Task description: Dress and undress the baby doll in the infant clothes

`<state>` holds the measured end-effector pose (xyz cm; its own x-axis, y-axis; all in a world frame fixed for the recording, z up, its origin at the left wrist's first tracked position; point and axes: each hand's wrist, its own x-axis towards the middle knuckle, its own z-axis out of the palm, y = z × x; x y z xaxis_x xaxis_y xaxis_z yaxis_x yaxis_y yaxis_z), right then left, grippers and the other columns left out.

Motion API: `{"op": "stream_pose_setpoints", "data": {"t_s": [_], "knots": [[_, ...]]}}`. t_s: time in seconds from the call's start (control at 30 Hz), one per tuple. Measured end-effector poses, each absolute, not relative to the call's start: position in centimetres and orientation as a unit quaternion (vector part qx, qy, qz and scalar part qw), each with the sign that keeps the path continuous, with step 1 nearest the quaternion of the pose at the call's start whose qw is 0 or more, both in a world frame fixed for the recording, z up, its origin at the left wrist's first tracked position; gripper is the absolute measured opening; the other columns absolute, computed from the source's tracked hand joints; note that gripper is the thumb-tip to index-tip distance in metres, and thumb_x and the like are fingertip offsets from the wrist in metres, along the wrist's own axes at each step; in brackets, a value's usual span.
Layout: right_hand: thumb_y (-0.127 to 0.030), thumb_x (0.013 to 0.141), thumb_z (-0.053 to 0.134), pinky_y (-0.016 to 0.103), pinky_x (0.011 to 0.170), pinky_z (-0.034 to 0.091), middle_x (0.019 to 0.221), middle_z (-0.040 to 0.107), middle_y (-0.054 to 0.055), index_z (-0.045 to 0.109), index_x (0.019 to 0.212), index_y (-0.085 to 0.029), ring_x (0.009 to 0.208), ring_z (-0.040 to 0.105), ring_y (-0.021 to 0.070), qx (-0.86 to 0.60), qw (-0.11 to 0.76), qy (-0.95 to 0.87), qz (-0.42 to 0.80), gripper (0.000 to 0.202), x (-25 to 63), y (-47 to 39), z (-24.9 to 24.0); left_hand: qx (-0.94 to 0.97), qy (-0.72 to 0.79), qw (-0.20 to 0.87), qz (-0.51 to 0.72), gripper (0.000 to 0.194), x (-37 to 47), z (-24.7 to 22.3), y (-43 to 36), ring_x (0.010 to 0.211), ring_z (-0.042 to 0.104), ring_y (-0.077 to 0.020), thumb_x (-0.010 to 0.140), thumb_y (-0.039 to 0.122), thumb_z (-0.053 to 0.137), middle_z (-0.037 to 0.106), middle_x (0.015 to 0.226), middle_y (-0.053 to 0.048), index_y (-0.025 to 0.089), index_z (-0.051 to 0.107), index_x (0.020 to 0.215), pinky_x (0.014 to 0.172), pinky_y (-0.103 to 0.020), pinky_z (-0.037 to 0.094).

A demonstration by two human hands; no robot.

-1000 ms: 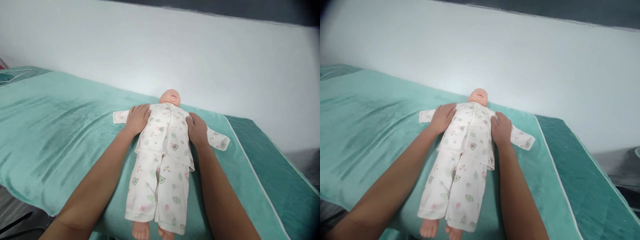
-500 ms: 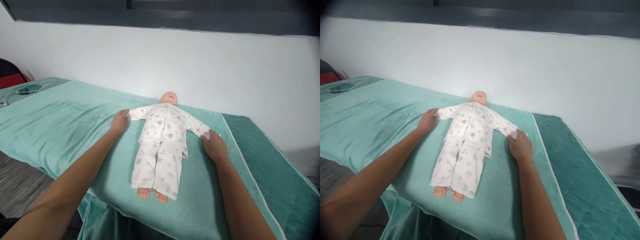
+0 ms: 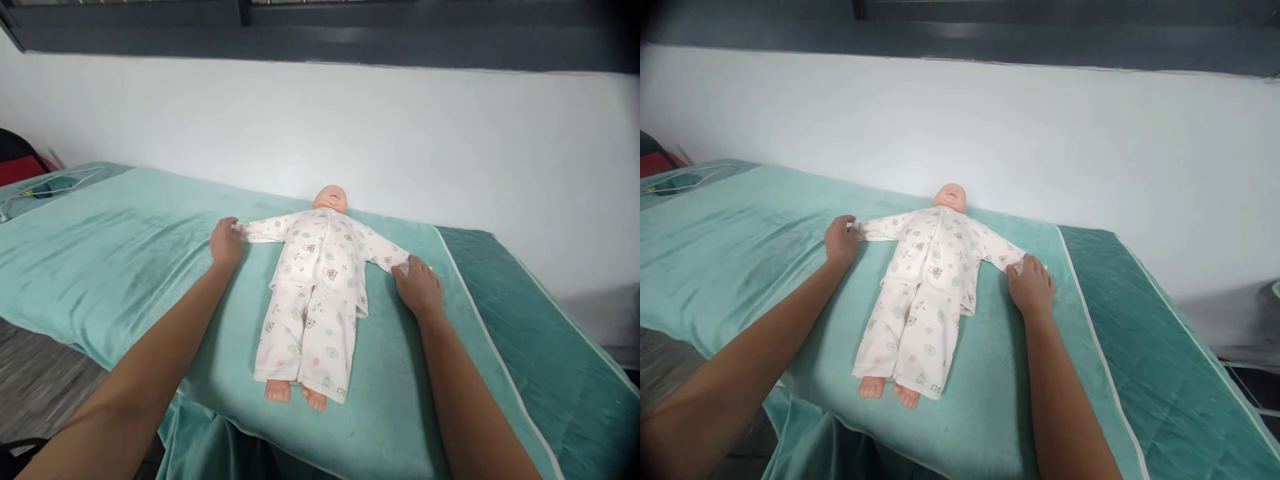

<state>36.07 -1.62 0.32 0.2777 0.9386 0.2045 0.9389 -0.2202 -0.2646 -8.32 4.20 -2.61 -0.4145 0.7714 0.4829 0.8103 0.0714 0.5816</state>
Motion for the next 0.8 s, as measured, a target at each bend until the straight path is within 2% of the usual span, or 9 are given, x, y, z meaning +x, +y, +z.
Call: {"op": "stream_pose_setpoints", "data": {"t_s": [0.17, 0.27, 0.4, 0.57, 0.67, 0.8], "knots": [[-0.045, 0.096, 0.037, 0.048, 0.116, 0.03, 0.153, 0.046, 0.015, 0.043, 0.147, -0.012, 0.14, 0.042, 0.0309, -0.785, 0.171, -0.595, 0.007, 0.06, 36.1, -1.6, 0.3, -0.485, -0.755, -0.012, -0.441, 0.029, -8.7, -2.7, 4.6, 0.094, 0.064, -0.0237, 0.085, 0.024, 0.058, 0.069, 0.1, -0.009, 0.019, 0.063, 0.112, 0.09, -0.036, 0.047], [-0.045, 0.096, 0.039, 0.049, 0.116, 0.03, 0.152, 0.047, 0.014, 0.044, 0.147, -0.014, 0.141, 0.042, 0.0308, -0.792, 0.168, -0.587, 0.01, 0.06, 36.1, -1.5, 0.3, -0.482, -0.75, -0.045, -0.451, 0.024, -8.9, -2.7, 5.0, 0.09, 0.064, -0.0224, 0.084, 0.027, 0.059, 0.07, 0.091, -0.006, 0.019, 0.065, 0.106, 0.086, -0.034, 0.048], [-0.045, 0.095, 0.041, 0.049, 0.116, 0.031, 0.152, 0.047, 0.014, 0.044, 0.147, -0.014, 0.141, 0.043, 0.0313, -0.796, 0.16, -0.584, 0.008, 0.06, 36.1, -1.2, 0.2, -0.468, -0.713, -0.093, -0.514, 0.019, -9.0, -2.7, 5.3, 0.084, 0.062, -0.0179, 0.082, 0.02, 0.056, 0.07, 0.092, -0.005, 0.019, 0.067, 0.098, 0.081, -0.029, 0.048], [-0.046, 0.094, 0.041, 0.05, 0.115, 0.032, 0.151, 0.049, 0.014, 0.044, 0.147, -0.016, 0.139, 0.044, 0.0338, -0.802, 0.16, -0.575, 0.005, 0.061, 36.1, -0.9, 0.3, -0.428, -0.685, -0.071, -0.584, 0.016, -8.9, -2.1, 5.6, 0.077, 0.057, -0.0161, 0.084, 0.018, 0.051, 0.066, 0.088, -0.004, 0.018, 0.065, 0.092, 0.075, -0.028, 0.046], [-0.046, 0.093, 0.041, 0.05, 0.114, 0.033, 0.149, 0.051, 0.015, 0.045, 0.146, -0.016, 0.137, 0.046, 0.0341, -0.807, 0.157, -0.569, 0.007, 0.06, 35.9, -0.9, 0.4, -0.422, -0.68, -0.078, -0.595, 0.017, -8.8, -1.9, 5.8, 0.076, 0.056, -0.0156, 0.086, 0.018, 0.051, 0.066, 0.09, -0.004, 0.018, 0.066, 0.093, 0.073, -0.028, 0.045], [-0.046, 0.094, 0.04, 0.05, 0.113, 0.033, 0.147, 0.052, 0.016, 0.045, 0.145, -0.016, 0.138, 0.045, 0.0337, -0.809, 0.157, -0.566, 0.006, 0.06, 35.6, -1.1, 0.7, -0.42, -0.697, -0.089, -0.574, 0.021, -9.1, -2.3, 5.9, 0.083, 0.059, -0.0176, 0.086, 0.018, 0.05, 0.067, 0.099, -0.006, 0.018, 0.066, 0.099, 0.079, -0.03, 0.047]]}}
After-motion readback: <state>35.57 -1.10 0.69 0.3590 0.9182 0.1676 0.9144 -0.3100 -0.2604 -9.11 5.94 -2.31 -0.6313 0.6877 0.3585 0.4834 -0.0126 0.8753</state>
